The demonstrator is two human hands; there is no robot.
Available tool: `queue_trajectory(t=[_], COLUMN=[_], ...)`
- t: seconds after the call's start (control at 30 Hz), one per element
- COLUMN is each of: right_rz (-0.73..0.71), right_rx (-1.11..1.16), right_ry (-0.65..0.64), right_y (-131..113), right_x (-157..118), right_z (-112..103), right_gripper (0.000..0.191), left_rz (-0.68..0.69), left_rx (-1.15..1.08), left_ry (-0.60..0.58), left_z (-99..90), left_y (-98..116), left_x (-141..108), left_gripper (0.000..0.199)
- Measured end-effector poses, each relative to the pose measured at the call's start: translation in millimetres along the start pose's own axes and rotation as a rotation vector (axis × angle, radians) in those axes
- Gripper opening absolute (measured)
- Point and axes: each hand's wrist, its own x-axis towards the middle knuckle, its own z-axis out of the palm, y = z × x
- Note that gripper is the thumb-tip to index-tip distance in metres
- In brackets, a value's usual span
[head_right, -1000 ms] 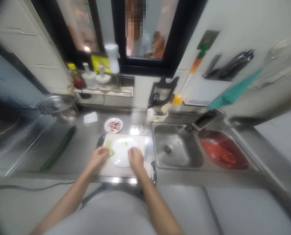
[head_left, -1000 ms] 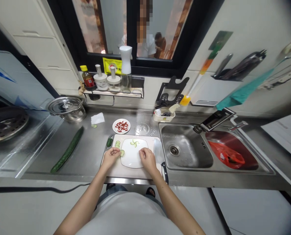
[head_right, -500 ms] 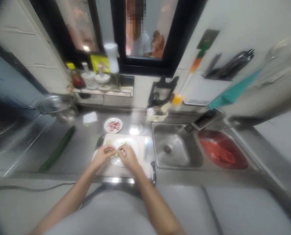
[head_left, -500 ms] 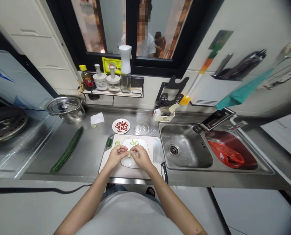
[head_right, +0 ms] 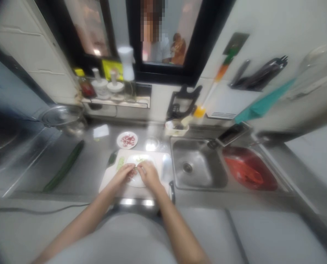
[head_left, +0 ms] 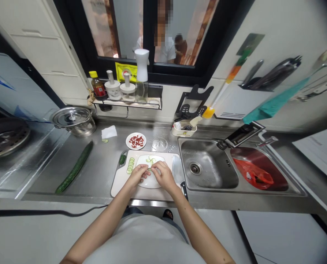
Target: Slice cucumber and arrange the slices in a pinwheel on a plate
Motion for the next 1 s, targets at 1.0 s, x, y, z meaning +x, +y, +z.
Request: queue_trajectory(t=[1.0], right_rz=[0.077], right_rx=[-0.158], right_ry=[-0.173], right_y=[11.6], right_x=[-22.7], right_z=[-8.7], right_gripper=[0.015], left_rz=[0.233], left_rx=[0.044], left_ry=[-0.116], left_z=[8.5], left_y=[-12.1], left_x=[12.1], left_gripper=[0.044])
